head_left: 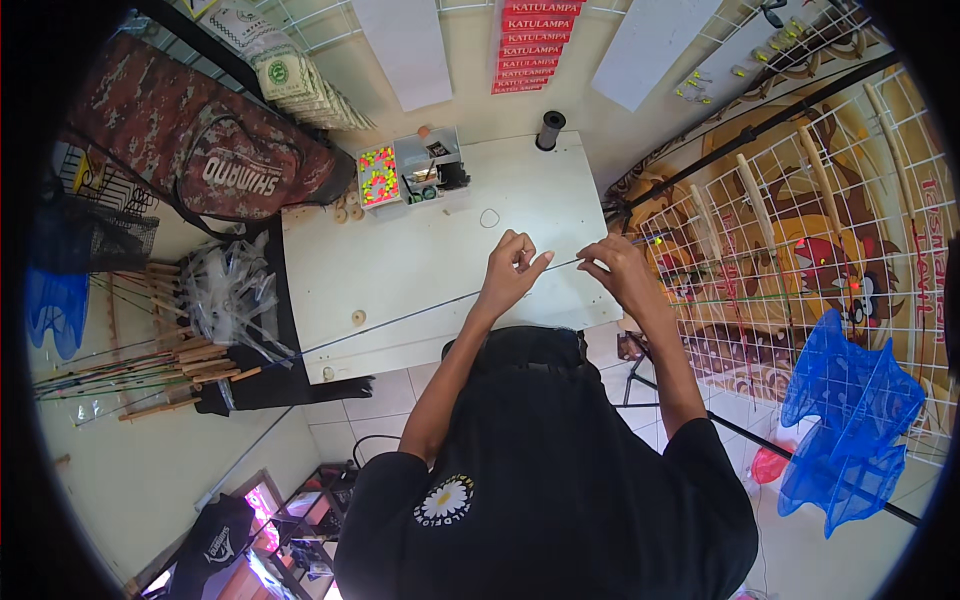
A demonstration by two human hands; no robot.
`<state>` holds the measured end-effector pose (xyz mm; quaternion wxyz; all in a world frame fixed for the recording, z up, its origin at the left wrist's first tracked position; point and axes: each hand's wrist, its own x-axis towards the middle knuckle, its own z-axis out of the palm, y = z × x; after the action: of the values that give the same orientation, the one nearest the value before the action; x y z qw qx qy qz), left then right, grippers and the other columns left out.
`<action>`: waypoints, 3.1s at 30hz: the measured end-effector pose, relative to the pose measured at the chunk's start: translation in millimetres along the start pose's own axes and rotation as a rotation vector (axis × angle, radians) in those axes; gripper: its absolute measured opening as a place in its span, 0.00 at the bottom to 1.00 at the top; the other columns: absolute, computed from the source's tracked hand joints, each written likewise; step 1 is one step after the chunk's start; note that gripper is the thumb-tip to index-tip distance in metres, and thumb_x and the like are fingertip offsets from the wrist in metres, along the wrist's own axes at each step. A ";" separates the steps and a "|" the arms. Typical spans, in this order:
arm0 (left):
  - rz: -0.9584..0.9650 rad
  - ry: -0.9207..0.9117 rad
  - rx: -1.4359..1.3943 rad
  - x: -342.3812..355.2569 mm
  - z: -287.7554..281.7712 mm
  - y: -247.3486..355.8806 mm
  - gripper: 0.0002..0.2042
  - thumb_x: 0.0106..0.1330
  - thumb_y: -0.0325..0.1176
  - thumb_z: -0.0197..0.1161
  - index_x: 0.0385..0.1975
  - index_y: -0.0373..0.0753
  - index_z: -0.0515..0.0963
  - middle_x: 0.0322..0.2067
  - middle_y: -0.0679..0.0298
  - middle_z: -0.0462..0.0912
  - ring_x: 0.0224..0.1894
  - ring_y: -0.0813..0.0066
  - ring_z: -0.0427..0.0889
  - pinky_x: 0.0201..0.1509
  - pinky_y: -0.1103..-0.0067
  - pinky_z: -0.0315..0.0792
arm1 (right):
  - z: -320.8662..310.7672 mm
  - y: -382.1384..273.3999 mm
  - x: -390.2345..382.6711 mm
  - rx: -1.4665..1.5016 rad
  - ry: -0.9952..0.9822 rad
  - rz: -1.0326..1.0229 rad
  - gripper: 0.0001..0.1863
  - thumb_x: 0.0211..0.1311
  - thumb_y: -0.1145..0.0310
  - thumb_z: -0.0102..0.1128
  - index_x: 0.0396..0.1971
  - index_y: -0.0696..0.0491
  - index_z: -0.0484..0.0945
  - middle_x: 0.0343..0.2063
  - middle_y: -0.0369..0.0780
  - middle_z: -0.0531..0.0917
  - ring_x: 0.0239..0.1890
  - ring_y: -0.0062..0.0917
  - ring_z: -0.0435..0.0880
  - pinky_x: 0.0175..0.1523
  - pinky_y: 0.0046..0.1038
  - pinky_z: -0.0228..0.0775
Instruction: Repairing the tip guide of a fishing rod by wrapping it with thread.
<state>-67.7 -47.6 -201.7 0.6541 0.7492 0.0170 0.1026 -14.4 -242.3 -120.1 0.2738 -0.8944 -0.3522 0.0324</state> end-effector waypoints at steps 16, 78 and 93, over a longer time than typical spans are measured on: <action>-0.012 -0.031 -0.036 -1.1 0.1 -4.7 0.17 0.60 0.31 0.68 0.19 0.38 0.64 0.23 0.70 0.59 0.23 0.83 0.57 0.26 0.82 0.57 | -0.7 2.4 -1.9 0.061 0.016 0.008 0.07 0.53 0.76 0.65 0.33 0.56 0.78 0.30 0.40 0.82 0.36 0.35 0.81 0.42 0.33 0.72; -0.024 -0.064 -0.017 -4.7 1.9 2.1 0.19 0.60 0.34 0.69 0.18 0.38 0.63 0.23 0.71 0.58 0.24 0.83 0.56 0.27 0.81 0.55 | 13.0 14.0 -4.7 -0.102 0.073 -0.247 0.17 0.49 0.73 0.66 0.42 0.54 0.82 0.24 0.38 0.81 0.28 0.27 0.74 0.36 0.30 0.70; 0.029 0.076 0.246 5.5 12.7 -3.7 0.12 0.62 0.37 0.65 0.44 0.44 0.77 0.48 0.57 0.67 0.36 0.68 0.74 0.46 0.70 0.71 | 22.8 8.9 -6.6 -0.072 0.120 -0.189 0.12 0.51 0.67 0.68 0.34 0.52 0.76 0.22 0.38 0.71 0.28 0.30 0.74 0.34 0.33 0.68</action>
<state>-59.7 -58.6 -206.2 0.5547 0.8194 0.0433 0.1378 -19.6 -241.3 -144.9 0.2640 -0.8668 -0.4188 -0.0595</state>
